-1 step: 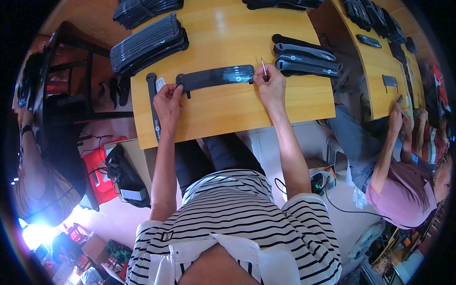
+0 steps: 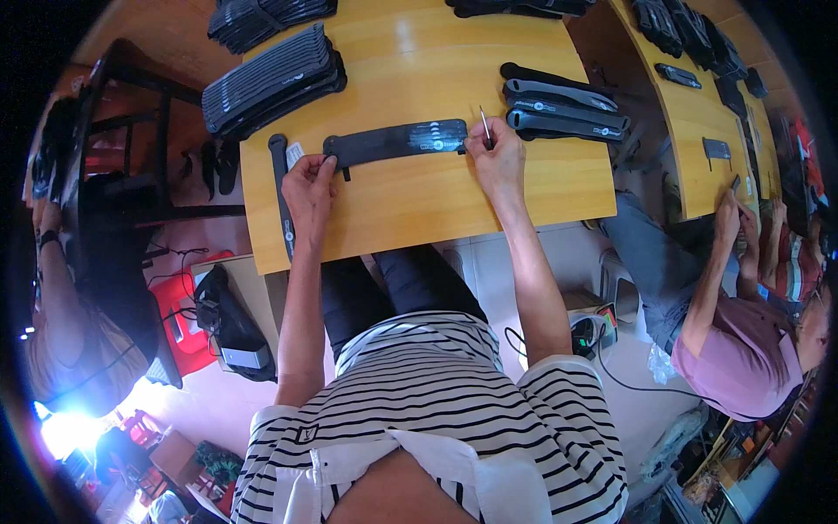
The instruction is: Assembling leather or synthetic straps by attaching hardware and folding edges at a workshop station.
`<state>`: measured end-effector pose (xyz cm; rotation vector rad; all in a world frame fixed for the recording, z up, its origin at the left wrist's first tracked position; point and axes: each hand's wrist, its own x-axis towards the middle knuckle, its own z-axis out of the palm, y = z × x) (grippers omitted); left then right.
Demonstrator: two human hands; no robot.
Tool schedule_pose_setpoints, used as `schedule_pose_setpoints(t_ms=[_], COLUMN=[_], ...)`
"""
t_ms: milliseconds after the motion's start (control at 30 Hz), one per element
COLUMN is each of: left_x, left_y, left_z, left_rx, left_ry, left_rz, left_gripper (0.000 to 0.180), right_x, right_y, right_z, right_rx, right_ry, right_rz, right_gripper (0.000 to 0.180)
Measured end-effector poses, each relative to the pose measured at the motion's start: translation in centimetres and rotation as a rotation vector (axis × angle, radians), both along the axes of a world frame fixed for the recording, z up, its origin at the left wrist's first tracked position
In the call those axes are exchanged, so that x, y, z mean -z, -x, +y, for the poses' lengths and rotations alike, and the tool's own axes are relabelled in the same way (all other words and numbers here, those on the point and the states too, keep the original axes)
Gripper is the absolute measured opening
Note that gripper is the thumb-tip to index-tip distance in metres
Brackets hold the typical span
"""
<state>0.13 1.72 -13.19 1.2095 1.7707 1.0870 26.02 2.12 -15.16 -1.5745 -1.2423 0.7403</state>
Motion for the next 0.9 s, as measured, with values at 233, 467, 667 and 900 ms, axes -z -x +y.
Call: schedule_pose_setpoints(t_ms=[233, 467, 667, 900], left_x=[0.1, 1.0, 1.4, 1.4], left_y=[0.0, 0.3, 0.3, 0.3], left_z=[-0.1, 0.0, 0.1, 0.2], left_rx=[0.008, 0.017, 0.019, 0.003], left_ry=[-0.01, -0.068, -0.108, -0.094], left_rz=[0.025, 0.082, 0.101, 0.136], left_gripper=[0.018, 0.019, 0.019, 0.017], right_x=[0.0, -0.1, -0.3, -0.1], right_y=[0.1, 0.2, 0.3, 0.1], right_z=[0.0, 0.0, 0.1, 0.1], right_rx=[0.008, 0.02, 0.025, 0.017], right_ry=[0.008, 0.021, 0.046, 0.028], right_rz=[-0.032, -0.056, -0.066, -0.041], right_gripper=[0.009, 0.009, 0.009, 0.009])
